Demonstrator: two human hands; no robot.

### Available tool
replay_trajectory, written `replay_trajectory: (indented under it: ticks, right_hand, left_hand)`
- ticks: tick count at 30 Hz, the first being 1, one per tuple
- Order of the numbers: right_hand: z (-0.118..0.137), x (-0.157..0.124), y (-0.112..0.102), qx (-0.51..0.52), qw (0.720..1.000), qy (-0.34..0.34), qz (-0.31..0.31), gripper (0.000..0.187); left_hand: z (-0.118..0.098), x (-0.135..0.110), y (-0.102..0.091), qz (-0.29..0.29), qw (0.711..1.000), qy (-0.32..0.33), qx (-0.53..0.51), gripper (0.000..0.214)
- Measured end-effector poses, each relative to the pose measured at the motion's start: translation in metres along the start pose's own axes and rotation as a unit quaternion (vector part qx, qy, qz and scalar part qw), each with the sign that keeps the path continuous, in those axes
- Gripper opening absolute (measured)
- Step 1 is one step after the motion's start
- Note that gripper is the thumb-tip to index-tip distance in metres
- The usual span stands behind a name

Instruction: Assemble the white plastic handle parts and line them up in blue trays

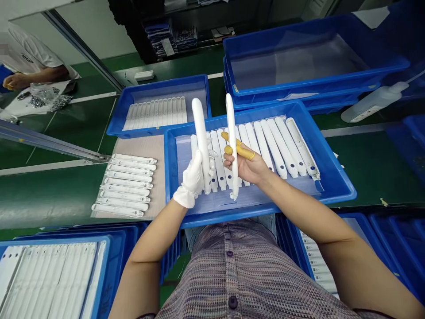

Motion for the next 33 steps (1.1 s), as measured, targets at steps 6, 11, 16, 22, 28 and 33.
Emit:
replay_trajectory:
  ticks: [6, 11, 16, 22, 28, 33]
  right_hand:
    - [-0.011, 0.000, 0.003, 0.077, 0.995, 0.059, -0.004, 0.031]
    - [-0.016, 0.003, 0.001, 0.028, 0.998, 0.049, -0.021, 0.030]
    - [-0.027, 0.007, -0.008, -0.077, 0.996, 0.009, -0.051, 0.025]
    - [-0.027, 0.010, -0.012, -0.119, 0.990, 0.031, -0.074, 0.025]
    - [-0.025, 0.008, -0.010, -0.191, 0.981, -0.002, -0.027, 0.034]
    - [-0.032, 0.010, -0.013, -0.226, 0.974, -0.020, -0.022, 0.048]
  left_hand:
    - [0.012, -0.001, 0.013, -0.012, 0.998, -0.018, -0.062, 0.040]
    - [0.011, -0.001, 0.008, -0.015, 0.997, -0.034, -0.065, 0.039]
    - [0.008, 0.002, 0.002, -0.008, 0.987, -0.136, -0.084, 0.030]
    - [0.009, 0.004, -0.002, -0.022, 0.986, -0.135, -0.097, 0.038]
    - [0.008, 0.002, -0.002, -0.043, 0.991, -0.104, -0.070, 0.032]
    - [0.007, 0.006, 0.005, -0.067, 0.989, -0.089, -0.098, 0.024]
Point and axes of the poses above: each hand's wrist, its own x-axis towards the middle knuckle, its own y-axis out of the palm, z = x × y, the point moved 1 cm from there along x, towards the middle knuckle, and after that the axes turned 11 degrees about z, right-handed, at the moved point
